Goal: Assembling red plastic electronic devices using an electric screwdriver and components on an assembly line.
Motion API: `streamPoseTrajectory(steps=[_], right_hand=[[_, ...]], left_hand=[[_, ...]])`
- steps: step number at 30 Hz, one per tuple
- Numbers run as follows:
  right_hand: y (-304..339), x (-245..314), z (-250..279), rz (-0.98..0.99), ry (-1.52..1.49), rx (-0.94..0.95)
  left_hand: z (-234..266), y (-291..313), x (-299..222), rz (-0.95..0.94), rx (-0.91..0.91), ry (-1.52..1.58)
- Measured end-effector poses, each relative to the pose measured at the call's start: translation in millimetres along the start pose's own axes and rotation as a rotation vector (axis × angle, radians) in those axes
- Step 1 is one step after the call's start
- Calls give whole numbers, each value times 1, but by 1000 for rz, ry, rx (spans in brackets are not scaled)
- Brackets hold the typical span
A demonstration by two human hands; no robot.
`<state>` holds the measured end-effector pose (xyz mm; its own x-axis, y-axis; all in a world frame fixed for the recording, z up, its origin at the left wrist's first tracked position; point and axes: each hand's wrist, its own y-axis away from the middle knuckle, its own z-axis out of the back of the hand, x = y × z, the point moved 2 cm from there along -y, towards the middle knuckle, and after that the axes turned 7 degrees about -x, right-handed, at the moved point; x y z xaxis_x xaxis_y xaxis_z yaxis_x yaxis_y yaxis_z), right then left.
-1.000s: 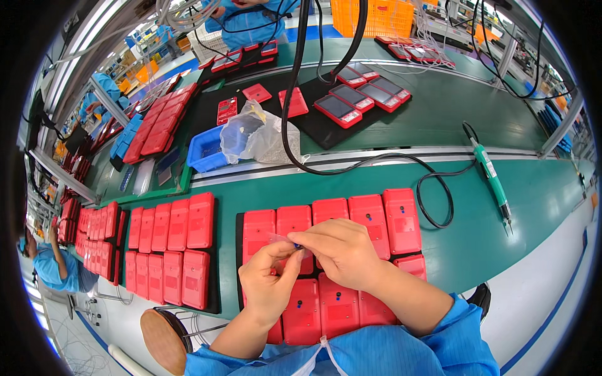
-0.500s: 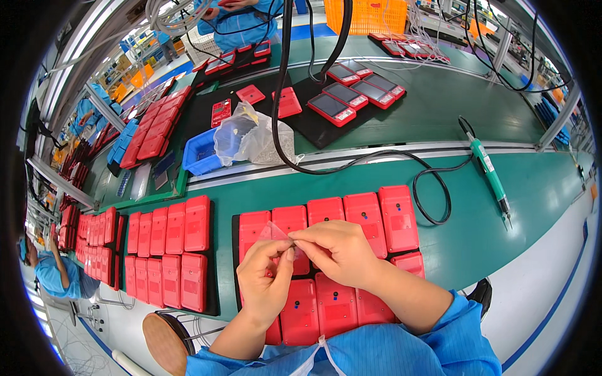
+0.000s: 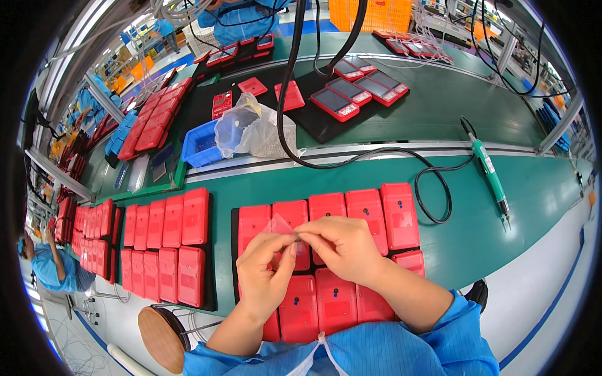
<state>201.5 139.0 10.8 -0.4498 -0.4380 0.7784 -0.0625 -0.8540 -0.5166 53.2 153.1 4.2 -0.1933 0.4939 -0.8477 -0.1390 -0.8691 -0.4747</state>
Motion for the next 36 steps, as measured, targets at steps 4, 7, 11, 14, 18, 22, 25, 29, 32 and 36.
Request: streamPoseTrajectory(steps=[4,7,11,14,18,22,25,29,32,36], right_hand=[[1,-16,-6,-391,-400,-147],[-3,-15,-5,-72,66,-167],[-5,-20,-18,349,407,-79],[-8,-27,-29,520,586,90],[-11,-36,-38,612,673,162],[-12,-34,-42,628,703,173],[-14,-24,-44,646,757,208],[-13,-21,-47,667,861,297],[-14,-7,-48,686,981,432],[-10,-3,-47,683,1042,473]], left_hand=[[8,-7,19,227,-47,182],[29,-12,32,553,-312,575],[49,-18,47,667,-480,784],[58,-14,57,702,-546,778],[60,-10,71,726,-603,798],[58,-10,71,739,-568,848],[58,-9,70,736,-550,863],[59,-6,73,733,-552,870],[60,-6,71,723,-554,885],[58,-6,70,700,-539,855]])
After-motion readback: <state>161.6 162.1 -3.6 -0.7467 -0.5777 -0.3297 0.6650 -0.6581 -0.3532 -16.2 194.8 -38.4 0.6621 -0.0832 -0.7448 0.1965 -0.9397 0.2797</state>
